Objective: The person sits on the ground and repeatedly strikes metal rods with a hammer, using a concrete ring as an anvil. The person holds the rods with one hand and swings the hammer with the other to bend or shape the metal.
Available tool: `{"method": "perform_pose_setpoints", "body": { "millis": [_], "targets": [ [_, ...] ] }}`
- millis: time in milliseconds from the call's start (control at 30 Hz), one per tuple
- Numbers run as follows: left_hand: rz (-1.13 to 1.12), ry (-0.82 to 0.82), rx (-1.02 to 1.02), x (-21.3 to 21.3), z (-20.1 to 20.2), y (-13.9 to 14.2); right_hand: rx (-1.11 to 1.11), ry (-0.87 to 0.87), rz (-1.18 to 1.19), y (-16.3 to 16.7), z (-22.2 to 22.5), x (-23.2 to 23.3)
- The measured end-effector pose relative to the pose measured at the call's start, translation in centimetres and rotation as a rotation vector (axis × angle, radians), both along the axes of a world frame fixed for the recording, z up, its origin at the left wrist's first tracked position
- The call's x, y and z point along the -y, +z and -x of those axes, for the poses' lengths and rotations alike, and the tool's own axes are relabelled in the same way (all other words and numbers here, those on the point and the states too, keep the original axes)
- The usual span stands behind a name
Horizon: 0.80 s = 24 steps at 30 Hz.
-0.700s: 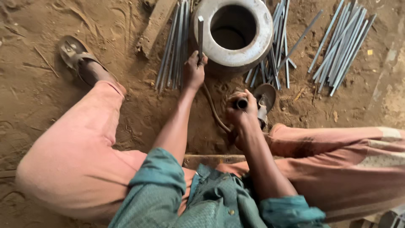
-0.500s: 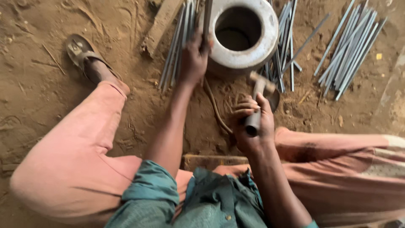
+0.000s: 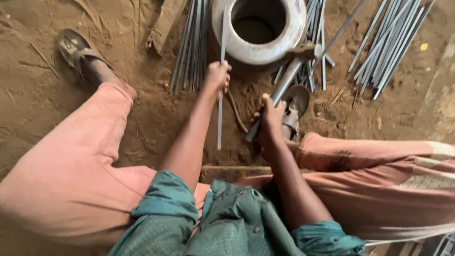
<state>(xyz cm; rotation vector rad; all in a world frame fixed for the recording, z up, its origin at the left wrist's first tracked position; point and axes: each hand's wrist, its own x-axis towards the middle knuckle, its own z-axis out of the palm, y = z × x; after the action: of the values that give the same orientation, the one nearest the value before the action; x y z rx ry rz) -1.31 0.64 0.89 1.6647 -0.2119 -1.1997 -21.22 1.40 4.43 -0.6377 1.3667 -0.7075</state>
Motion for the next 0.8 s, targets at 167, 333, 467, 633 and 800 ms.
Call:
{"method": "perform_pose_setpoints", "body": {
  "millis": [167, 333, 467, 633, 800],
  "targets": [
    [0.121, 0.042, -0.151, 1.7, -2.0, 2.0, -0.034, 0.002, 0.056, 0.2, -0.1, 0.8],
    [-0.011, -0.003, -0.069, 0.5, -2.8, 0.8, -0.05, 0.122, 0.203, 0.4, -0.7, 1.0],
    [-0.03, 0.007, -0.056, 0.4, -2.7, -0.8, -0.038, 0.153, 0.084, -0.9, -1.3, 1.2],
    [0.114, 0.061, -0.379, 0.1, -2.9, -0.4, -0.017, 0.12, 0.102, -1.7, -1.7, 1.0],
    [0.234, 0.012, -0.346, 1.2, -3.1, 0.7, 0.01, 0.117, 0.124, -0.2, -2.2, 0.7]
  ]
}}
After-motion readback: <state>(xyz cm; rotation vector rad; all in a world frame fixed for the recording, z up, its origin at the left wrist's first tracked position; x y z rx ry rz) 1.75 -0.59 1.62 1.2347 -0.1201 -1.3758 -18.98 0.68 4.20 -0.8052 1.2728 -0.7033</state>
